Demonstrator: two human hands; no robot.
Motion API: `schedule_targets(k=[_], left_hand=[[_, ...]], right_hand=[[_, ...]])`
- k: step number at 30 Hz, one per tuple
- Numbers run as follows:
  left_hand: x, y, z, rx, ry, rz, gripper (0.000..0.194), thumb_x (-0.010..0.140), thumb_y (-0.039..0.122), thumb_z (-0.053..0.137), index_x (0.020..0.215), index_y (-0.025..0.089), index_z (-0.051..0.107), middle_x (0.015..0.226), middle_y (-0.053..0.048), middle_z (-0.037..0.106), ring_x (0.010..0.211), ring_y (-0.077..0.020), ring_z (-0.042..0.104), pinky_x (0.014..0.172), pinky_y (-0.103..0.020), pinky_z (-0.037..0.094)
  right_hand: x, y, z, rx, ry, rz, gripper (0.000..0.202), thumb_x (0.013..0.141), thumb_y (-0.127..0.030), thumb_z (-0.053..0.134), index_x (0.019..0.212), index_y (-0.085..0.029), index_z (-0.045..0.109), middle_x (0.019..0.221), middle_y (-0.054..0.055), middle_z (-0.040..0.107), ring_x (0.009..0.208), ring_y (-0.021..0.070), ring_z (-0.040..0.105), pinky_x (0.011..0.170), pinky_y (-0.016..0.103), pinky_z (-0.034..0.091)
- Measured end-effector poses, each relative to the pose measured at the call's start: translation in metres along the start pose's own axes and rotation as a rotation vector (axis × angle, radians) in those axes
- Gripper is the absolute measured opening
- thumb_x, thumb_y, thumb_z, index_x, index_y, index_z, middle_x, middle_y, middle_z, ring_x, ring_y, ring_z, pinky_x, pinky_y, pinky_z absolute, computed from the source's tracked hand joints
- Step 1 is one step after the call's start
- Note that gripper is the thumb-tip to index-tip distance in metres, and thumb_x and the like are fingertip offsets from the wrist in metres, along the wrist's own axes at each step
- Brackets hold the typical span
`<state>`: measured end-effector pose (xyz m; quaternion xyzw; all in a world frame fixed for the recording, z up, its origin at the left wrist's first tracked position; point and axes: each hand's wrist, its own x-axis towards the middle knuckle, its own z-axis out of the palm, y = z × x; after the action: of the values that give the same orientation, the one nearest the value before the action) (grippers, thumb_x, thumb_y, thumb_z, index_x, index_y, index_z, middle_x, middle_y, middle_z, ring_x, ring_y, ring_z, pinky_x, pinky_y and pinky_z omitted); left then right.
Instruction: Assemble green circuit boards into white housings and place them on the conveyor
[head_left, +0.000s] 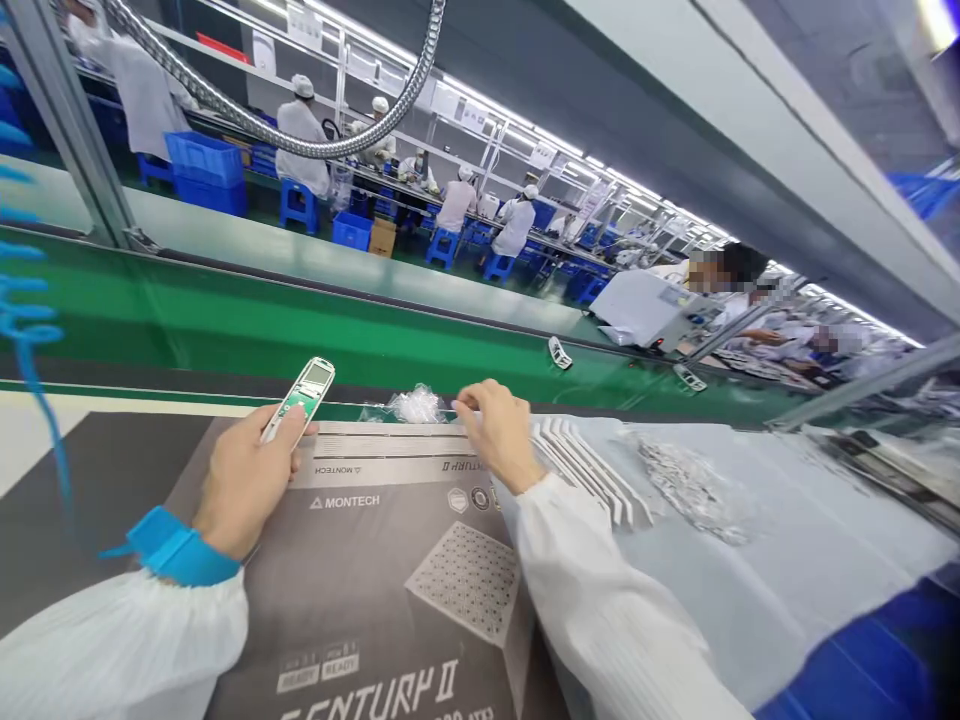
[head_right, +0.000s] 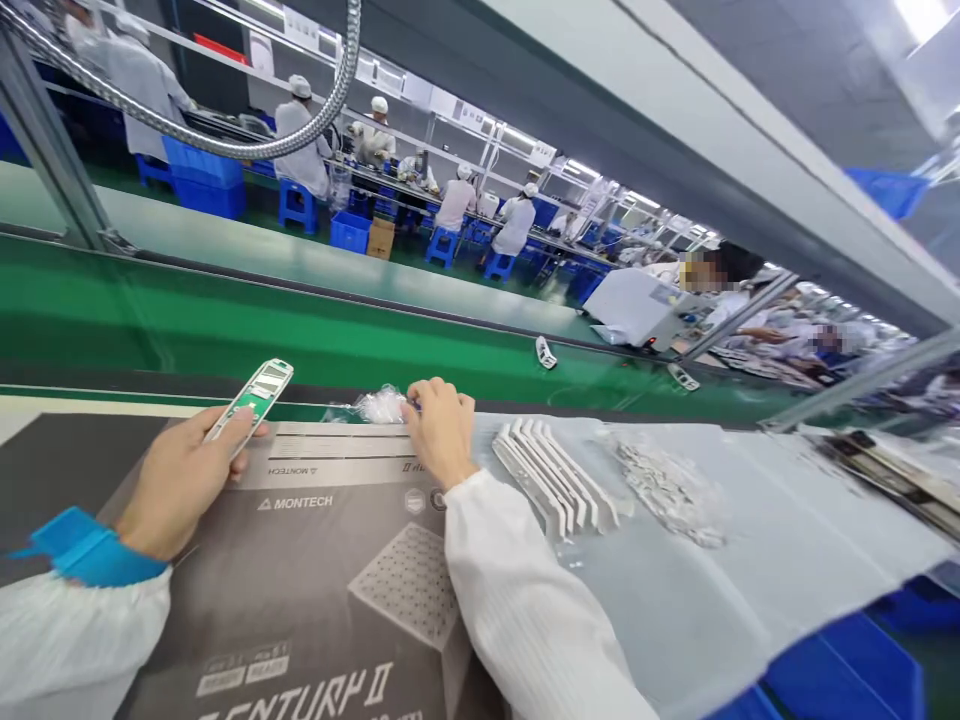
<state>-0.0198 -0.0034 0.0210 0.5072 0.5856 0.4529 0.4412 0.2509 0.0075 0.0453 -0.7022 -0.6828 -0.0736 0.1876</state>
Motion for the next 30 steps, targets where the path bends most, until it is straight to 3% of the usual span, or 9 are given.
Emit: schedule_targets(k=[3,7,11,14,17,20,24,28,30], left_hand=[[-0.007,0.01,0.003,0.077,0.114,-0.076,0.047,0.08,0.066,0.051,0.084,0.024,0.069,0.056,-0.002,0.054,0.053,-0.0196,0.049,0.056,-0.034,0.032],[-0.011,0.019,0.006,-0.094,0.013,-0.09,0.048,0.077,0.065,0.058,0.09,0.02,0.068,0.059,0.001,0.052,0.059,-0.0163,0.046,0.06,-0.031,0.037],[-0.009,0.018,0.011,-0.255,-0.065,-0.125,0.051,0.073,0.065,0.065,0.089,0.017,0.066,0.066,0.001,0.057,0.063,-0.0139,0.05,0.061,-0.028,0.042],[-0.01,0.017,0.015,-0.394,-0.138,-0.138,0.051,0.068,0.058,0.073,0.094,0.015,0.062,0.089,-0.004,0.067,0.064,-0.0117,0.055,0.06,-0.026,0.046],[-0.013,0.018,0.019,-0.453,-0.218,-0.098,0.051,0.069,0.051,0.076,0.101,0.016,0.058,0.103,-0.007,0.068,0.062,-0.0096,0.055,0.056,-0.025,0.046],[-0.013,0.018,0.019,-0.406,-0.227,-0.067,0.049,0.075,0.054,0.07,0.104,0.016,0.057,0.098,-0.007,0.069,0.057,-0.0085,0.052,0.05,-0.022,0.042],[-0.005,0.013,0.015,-0.303,-0.11,-0.031,0.051,0.087,0.063,0.049,0.104,0.016,0.06,0.09,-0.007,0.07,0.054,-0.0094,0.051,0.049,-0.023,0.042],[0.005,0.007,0.006,-0.149,-0.081,0.056,0.048,0.092,0.058,0.046,0.118,0.021,0.06,0.095,-0.006,0.071,0.063,-0.0126,0.057,0.06,-0.026,0.048],[0.004,0.007,0.002,-0.034,-0.1,0.149,0.042,0.093,0.051,0.049,0.122,0.022,0.059,0.102,-0.006,0.07,0.079,-0.0158,0.062,0.074,-0.029,0.05]], right_hand=[[-0.027,0.039,-0.032,-0.201,-0.052,0.125,0.018,0.094,-0.035,0.053,0.09,-0.023,0.065,0.098,0.005,0.067,0.098,0.0224,0.059,0.08,0.036,0.03],[-0.074,0.091,-0.052,-0.544,-0.246,0.242,0.021,0.09,-0.033,0.059,0.078,-0.018,0.065,0.093,0.01,0.067,0.097,0.0278,0.06,0.078,0.038,0.031],[-0.098,0.107,-0.062,-0.486,-0.249,0.26,0.024,0.093,-0.034,0.052,0.078,-0.02,0.064,0.093,0.01,0.067,0.095,0.0273,0.061,0.074,0.036,0.033],[-0.09,0.089,-0.075,-0.206,-0.254,0.237,0.027,0.096,-0.037,0.043,0.085,-0.02,0.061,0.081,0.007,0.066,0.078,0.0242,0.06,0.066,0.033,0.033],[-0.071,0.049,-0.079,0.242,-0.463,0.055,0.033,0.099,-0.04,0.035,0.096,-0.021,0.063,0.076,0.003,0.067,0.069,0.0208,0.059,0.065,0.032,0.038],[-0.053,-0.001,-0.057,0.552,-0.633,-0.179,0.032,0.099,-0.037,0.04,0.116,-0.026,0.064,0.099,0.003,0.072,0.086,0.0214,0.064,0.078,0.033,0.045],[-0.038,-0.053,-0.008,0.525,-0.546,-0.324,0.025,0.092,-0.034,0.056,0.111,-0.026,0.07,0.111,0.007,0.07,0.103,0.0255,0.063,0.09,0.038,0.044],[-0.033,-0.054,0.013,0.537,-0.352,-0.285,0.03,0.086,-0.039,0.065,0.113,-0.024,0.069,0.115,0.009,0.067,0.108,0.0266,0.06,0.095,0.043,0.044],[-0.034,-0.038,0.01,0.628,-0.395,-0.266,0.052,0.079,-0.043,0.073,0.127,-0.026,0.06,0.132,0.009,0.06,0.12,0.0272,0.056,0.103,0.045,0.042]])
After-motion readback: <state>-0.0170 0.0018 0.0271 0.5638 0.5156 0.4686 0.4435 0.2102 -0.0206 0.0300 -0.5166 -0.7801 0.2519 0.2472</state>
